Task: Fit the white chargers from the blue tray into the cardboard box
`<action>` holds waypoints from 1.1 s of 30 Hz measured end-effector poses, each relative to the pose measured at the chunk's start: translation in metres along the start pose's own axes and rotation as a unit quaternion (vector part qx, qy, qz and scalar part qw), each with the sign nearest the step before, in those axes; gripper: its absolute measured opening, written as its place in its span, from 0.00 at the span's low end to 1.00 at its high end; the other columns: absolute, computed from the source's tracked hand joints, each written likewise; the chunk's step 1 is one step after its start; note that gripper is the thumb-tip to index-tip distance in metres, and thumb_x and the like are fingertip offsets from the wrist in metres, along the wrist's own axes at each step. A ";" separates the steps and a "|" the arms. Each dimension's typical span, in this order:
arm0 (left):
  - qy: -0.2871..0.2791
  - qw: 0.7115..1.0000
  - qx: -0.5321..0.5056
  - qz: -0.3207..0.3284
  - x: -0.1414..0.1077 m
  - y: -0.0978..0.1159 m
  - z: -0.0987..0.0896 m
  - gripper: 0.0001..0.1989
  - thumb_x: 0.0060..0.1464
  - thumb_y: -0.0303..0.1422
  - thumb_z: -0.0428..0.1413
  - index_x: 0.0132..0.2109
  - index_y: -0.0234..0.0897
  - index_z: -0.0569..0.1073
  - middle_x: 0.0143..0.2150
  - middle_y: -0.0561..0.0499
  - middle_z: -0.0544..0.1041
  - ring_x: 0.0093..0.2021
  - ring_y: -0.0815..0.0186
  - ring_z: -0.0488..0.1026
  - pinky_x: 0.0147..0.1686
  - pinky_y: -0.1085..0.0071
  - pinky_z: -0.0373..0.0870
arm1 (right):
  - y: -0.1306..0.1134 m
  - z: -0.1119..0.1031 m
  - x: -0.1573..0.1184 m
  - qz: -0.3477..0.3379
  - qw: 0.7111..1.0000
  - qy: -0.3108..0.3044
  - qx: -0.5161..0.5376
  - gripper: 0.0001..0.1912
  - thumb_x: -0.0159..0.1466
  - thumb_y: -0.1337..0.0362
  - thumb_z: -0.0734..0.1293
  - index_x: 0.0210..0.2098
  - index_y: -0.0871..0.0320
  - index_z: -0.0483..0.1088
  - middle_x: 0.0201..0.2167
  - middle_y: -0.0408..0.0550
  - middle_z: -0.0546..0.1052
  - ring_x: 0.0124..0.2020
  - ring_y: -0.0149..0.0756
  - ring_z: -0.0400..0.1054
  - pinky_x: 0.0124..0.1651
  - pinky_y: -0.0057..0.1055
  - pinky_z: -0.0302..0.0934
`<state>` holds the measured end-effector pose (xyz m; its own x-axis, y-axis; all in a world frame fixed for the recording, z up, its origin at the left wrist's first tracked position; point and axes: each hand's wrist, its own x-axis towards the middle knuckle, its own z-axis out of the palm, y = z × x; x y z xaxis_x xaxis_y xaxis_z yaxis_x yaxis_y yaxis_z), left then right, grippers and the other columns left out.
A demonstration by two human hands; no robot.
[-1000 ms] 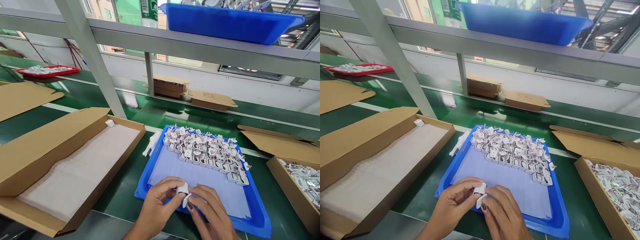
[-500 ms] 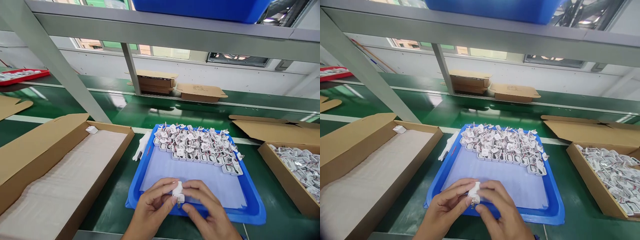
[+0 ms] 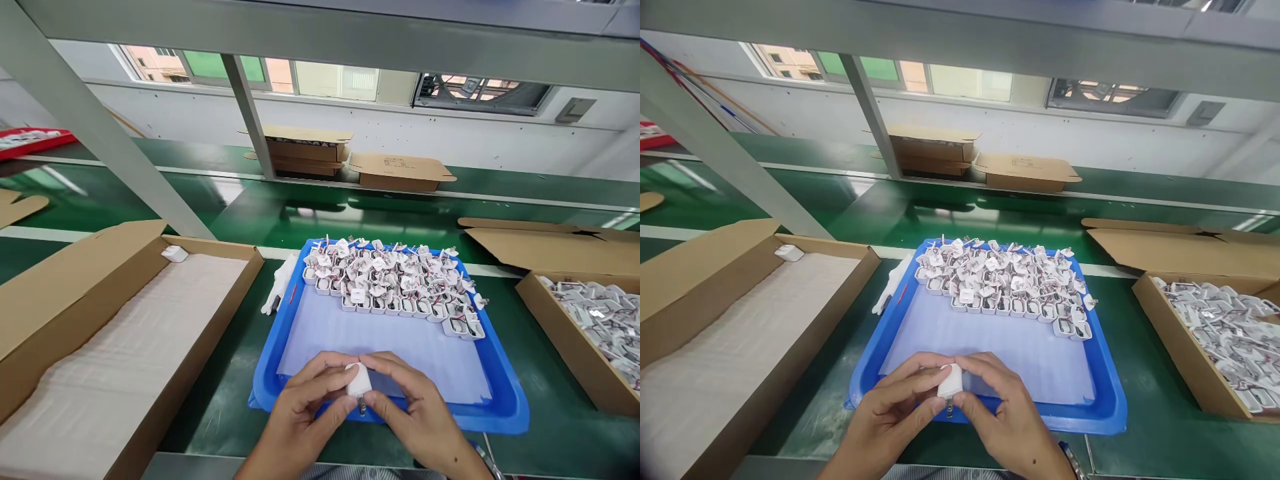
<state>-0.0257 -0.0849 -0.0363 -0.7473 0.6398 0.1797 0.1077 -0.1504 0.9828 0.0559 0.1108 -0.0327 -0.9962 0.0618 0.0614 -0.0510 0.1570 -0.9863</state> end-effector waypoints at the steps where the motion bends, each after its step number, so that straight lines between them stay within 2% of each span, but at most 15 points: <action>1: 0.007 1.000 0.010 0.004 -0.001 -0.001 0.001 0.19 0.66 0.26 0.61 0.58 0.52 0.83 0.54 0.44 0.80 0.49 0.59 0.82 0.43 0.70 0.81 | 0.002 0.001 -0.001 0.014 1.000 0.005 -0.007 0.20 0.71 0.64 0.70 0.62 0.46 0.76 0.60 0.51 0.79 0.61 0.42 0.75 0.63 0.40 0.70; 6: 0.054 0.997 0.044 0.020 -0.005 -0.004 0.010 0.16 0.65 0.25 0.60 0.55 0.48 0.83 0.52 0.44 0.80 0.47 0.59 0.82 0.43 0.68 0.83 | 0.010 0.003 -0.008 0.082 0.996 0.038 -0.030 0.24 0.70 0.56 0.71 0.64 0.49 0.74 0.59 0.55 0.81 0.60 0.47 0.75 0.66 0.52 0.68; 15: 0.039 0.998 0.054 0.017 -0.004 -0.002 0.010 0.15 0.66 0.26 0.60 0.54 0.46 0.83 0.52 0.42 0.81 0.48 0.58 0.83 0.43 0.69 0.82 | 0.005 0.001 -0.005 0.080 0.997 0.023 0.001 0.23 0.69 0.59 0.72 0.63 0.51 0.73 0.53 0.53 0.82 0.56 0.46 0.77 0.63 0.48 0.71; 22: 0.044 0.999 -0.004 -0.025 -0.001 -0.002 0.010 0.14 0.66 0.29 0.61 0.55 0.48 0.84 0.55 0.42 0.81 0.52 0.56 0.83 0.45 0.70 0.83 | 0.009 0.004 -0.005 0.110 0.993 0.021 0.023 0.26 0.71 0.55 0.70 0.67 0.48 0.68 0.56 0.53 0.80 0.57 0.46 0.75 0.63 0.50 0.70; 26: 0.059 0.997 -0.012 -0.047 -0.001 -0.004 0.008 0.12 0.66 0.33 0.61 0.54 0.45 0.85 0.56 0.41 0.82 0.57 0.52 0.81 0.51 0.65 0.83 | 0.009 0.002 -0.006 0.121 0.992 0.019 0.037 0.26 0.72 0.50 0.69 0.67 0.45 0.69 0.61 0.52 0.79 0.60 0.45 0.74 0.63 0.46 0.70; 30: 0.045 0.997 -0.037 -0.059 -0.002 -0.004 0.004 0.15 0.67 0.35 0.61 0.59 0.45 0.83 0.61 0.40 0.79 0.60 0.50 0.79 0.55 0.61 0.81 | 0.005 0.000 -0.005 0.116 0.991 0.038 0.055 0.24 0.73 0.48 0.67 0.65 0.47 0.72 0.59 0.54 0.81 0.60 0.47 0.76 0.63 0.46 0.71; 33: 0.029 0.995 -0.064 -0.072 0.000 -0.004 0.003 0.22 0.61 0.32 0.66 0.61 0.49 0.80 0.66 0.40 0.75 0.60 0.50 0.79 0.55 0.60 0.81 | 0.004 0.000 -0.002 0.102 0.992 0.052 0.054 0.22 0.74 0.48 0.66 0.63 0.48 0.74 0.57 0.54 0.82 0.58 0.47 0.77 0.61 0.45 0.73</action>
<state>-0.0239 -0.0824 -0.0402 -0.7858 0.6178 0.0304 -0.0852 -0.1568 0.9839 0.0578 0.1108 -0.0365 -0.9741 0.1846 -0.1305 0.1373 0.0247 -0.9902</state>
